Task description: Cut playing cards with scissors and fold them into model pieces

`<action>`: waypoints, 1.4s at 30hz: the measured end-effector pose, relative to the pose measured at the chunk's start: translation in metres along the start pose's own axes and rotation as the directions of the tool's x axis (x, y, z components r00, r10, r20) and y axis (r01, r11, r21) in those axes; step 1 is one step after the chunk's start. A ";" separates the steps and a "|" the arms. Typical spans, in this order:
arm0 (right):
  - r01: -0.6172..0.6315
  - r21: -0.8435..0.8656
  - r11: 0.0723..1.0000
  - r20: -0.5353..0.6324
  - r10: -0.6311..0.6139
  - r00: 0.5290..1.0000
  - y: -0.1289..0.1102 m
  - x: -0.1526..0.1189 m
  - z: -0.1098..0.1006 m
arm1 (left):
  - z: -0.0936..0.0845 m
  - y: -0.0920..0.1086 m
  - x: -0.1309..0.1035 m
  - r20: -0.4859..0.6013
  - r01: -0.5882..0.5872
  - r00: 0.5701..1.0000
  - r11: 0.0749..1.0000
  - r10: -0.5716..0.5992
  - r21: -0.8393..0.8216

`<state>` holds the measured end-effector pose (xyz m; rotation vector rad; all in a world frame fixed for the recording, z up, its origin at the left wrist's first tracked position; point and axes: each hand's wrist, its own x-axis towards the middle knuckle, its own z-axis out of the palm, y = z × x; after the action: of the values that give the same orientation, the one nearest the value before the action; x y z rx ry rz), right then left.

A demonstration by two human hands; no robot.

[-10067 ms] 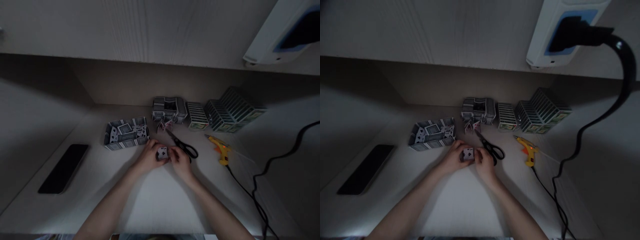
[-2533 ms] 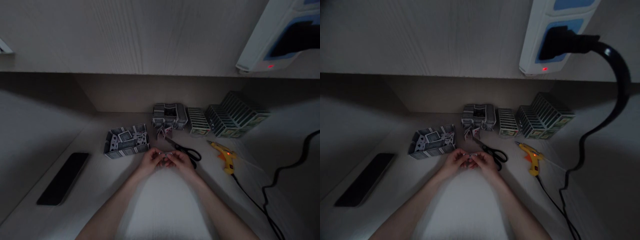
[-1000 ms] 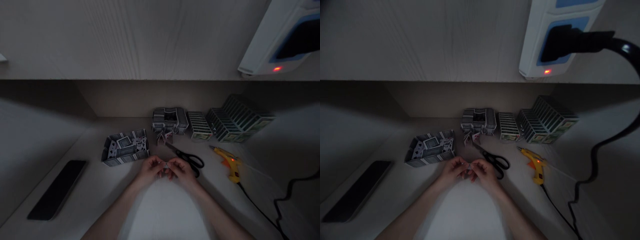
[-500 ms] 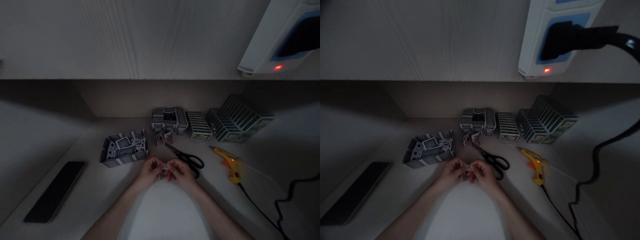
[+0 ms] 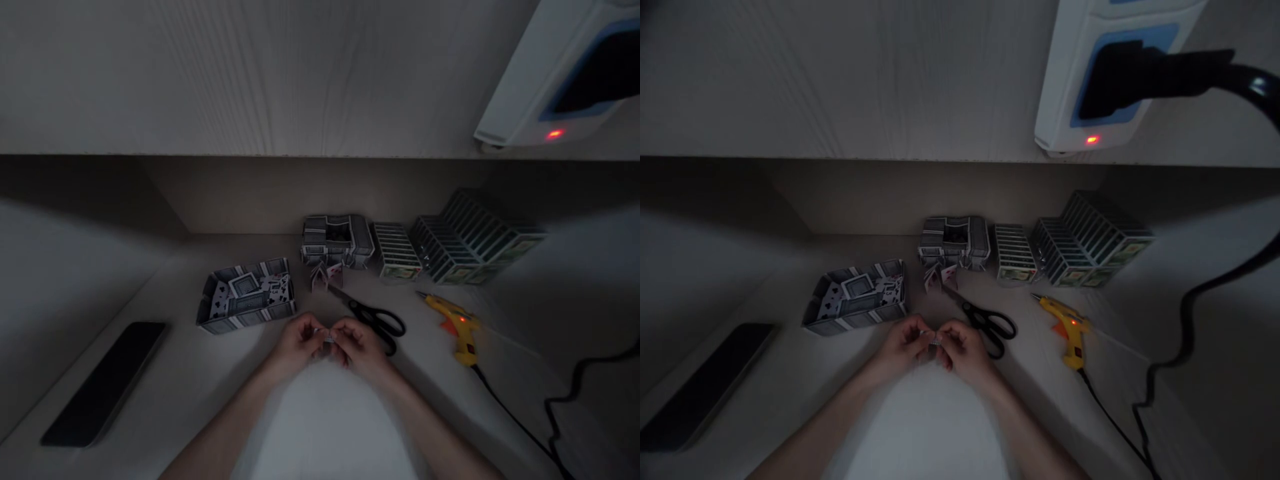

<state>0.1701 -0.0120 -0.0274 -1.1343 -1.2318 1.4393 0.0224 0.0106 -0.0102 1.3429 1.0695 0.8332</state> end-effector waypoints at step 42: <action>-0.114 -0.026 0.993 0.201 0.117 0.973 -0.005 -0.003 -0.007 | -0.001 -0.002 -0.001 0.066 -0.087 0.994 0.994 0.083 0.066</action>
<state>0.1775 -0.0134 -0.0227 -1.1059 -1.3354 1.6696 0.0208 0.0097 -0.0125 1.4719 1.0047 0.8169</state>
